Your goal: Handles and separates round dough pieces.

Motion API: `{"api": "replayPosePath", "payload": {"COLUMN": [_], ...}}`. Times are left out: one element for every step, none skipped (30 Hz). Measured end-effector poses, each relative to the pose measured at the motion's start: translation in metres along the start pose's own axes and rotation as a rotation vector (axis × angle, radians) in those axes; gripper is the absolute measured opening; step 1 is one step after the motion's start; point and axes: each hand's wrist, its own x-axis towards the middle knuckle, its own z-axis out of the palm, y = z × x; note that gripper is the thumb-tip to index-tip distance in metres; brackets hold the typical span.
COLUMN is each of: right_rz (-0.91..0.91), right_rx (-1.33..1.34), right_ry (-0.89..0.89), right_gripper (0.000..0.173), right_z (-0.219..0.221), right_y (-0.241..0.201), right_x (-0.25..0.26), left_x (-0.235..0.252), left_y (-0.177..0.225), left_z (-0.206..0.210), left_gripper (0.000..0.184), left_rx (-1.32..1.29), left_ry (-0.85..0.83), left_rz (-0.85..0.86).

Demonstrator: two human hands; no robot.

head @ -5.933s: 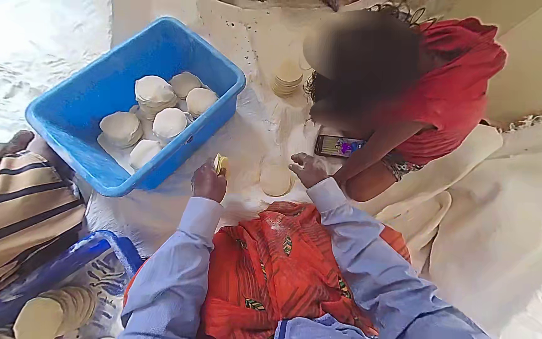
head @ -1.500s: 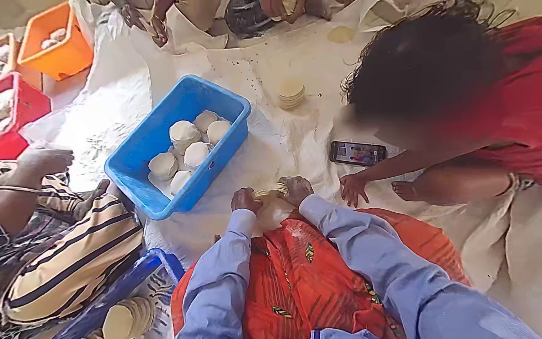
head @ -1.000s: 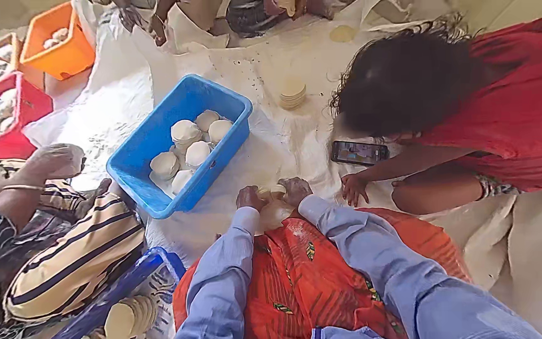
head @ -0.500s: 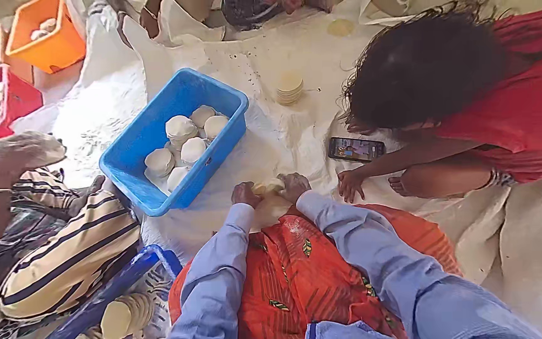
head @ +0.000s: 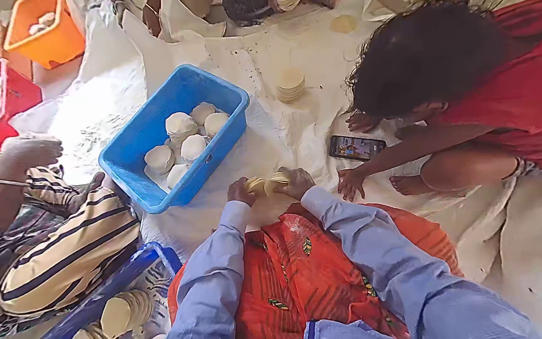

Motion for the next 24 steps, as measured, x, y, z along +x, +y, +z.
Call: {"api": "replayPosePath", "payload": {"right_rz": [0.036, 0.044, 0.023, -0.02, -0.053, -0.059, -0.022, 0.017, 0.04, 0.032, 0.01, -0.023, -0.048, -0.06, -0.05, -0.025, -0.002, 0.01, 0.0, -0.013, -0.022, -0.019, 0.009, 0.045], "right_rx": [-0.043, -0.064, -0.061, -0.027, 0.02, 0.048, 0.033, -0.007, -0.039, -0.038, -0.025, 0.007, 0.054, 0.085, 0.076, 0.027, -0.023, -0.061, -0.07, -0.052, -0.012, 0.019, 0.006, -0.043], "right_ry": [-0.045, -0.039, -0.011, 0.028, 0.063, 0.091, 0.068, 0.024, -0.007, -0.012, 0.0, 0.022, 0.041, 0.063, 0.061, 0.03, -0.017, -0.047, -0.028, 0.004, 0.033, 0.052, 0.042, -0.004], "right_gripper": [0.05, 0.042, 0.037, 0.035, 0.034, 0.038, 0.044, 0.049, 0.046, 0.04, 0.038, 0.036, 0.036, 0.037, 0.04, 0.043, 0.045, 0.042, 0.036, 0.034, 0.034, 0.035, 0.038, 0.046], "right_z": [0.004, 0.008, 0.008, 0.006, 0.003, 0.0, -0.003, -0.001, 0.003, 0.006, 0.006, 0.003, -0.001, -0.005, -0.007, -0.005, -0.001, 0.004, 0.008, 0.004, -0.001, -0.006, -0.006, -0.003], "right_y": [-0.002, -0.003, -0.002, 0.0, 0.001, 0.001, 0.0, 0.0, 0.0, 0.001, 0.001, 0.001, 0.001, 0.0, 0.0, 0.0, -0.001, -0.001, -0.001, -0.002, -0.004, -0.006, -0.005, -0.004], "right_x": [0.007, 0.01, 0.01, 0.006, -0.002, -0.007, -0.007, -0.004, 0.003, 0.007, 0.008, 0.004, -0.004, -0.009, -0.009, -0.005, 0.001, 0.006, 0.008, 0.005, -0.003, -0.008, -0.009, -0.005], "left_x": [0.007, 0.012, 0.015, 0.011, 0.003, -0.003, -0.003, 0.0, 0.007, 0.012, 0.013, 0.01, 0.003, -0.003, -0.005, -0.003, 0.001, 0.005, 0.007, 0.005, -0.001, -0.006, -0.006, -0.003], "left_y": [0.002, 0.003, 0.003, 0.002, 0.0, 0.0, 0.0, -0.001, 0.0, 0.001, 0.002, 0.002, 0.001, 0.0, 0.0, 0.001, 0.003, 0.005, 0.006, 0.007, 0.006, 0.005, 0.004, 0.004], "left_z": [0.004, 0.007, 0.007, 0.004, 0.0, -0.004, -0.005, -0.001, 0.004, 0.008, 0.008, 0.006, 0.001, -0.004, -0.006, -0.004, -0.001, 0.002, 0.003, 0.0, -0.004, -0.008, -0.008, -0.006], "left_gripper": [0.056, 0.056, 0.053, 0.051, 0.049, 0.047, 0.048, 0.052, 0.055, 0.055, 0.053, 0.05, 0.047, 0.046, 0.046, 0.047, 0.049, 0.049, 0.048, 0.048, 0.048, 0.048, 0.049, 0.052], "left_rx": [0.047, 0.105, 0.131, 0.111, 0.075, 0.035, 0.003, -0.002, 0.02, 0.042, 0.044, 0.019, -0.008, -0.025, -0.027, -0.005, 0.031, 0.065, 0.089, 0.086, 0.07, 0.06, 0.064, 0.086], "left_ry": [-0.05, -0.081, -0.083, -0.066, -0.034, 0.006, 0.023, 0.001, -0.033, -0.054, -0.055, -0.033, -0.018, -0.005, -0.001, -0.016, -0.05, -0.07, -0.071, -0.058, -0.043, -0.025, -0.014, -0.036], "left_rz": [-0.029, -0.038, -0.03, -0.02, -0.009, 0.008, 0.01, -0.01, -0.034, -0.037, -0.027, -0.008, 0.008, 0.017, 0.01, -0.007, -0.03, -0.038, -0.033, -0.023, -0.013, -0.011, -0.018, -0.038]}}
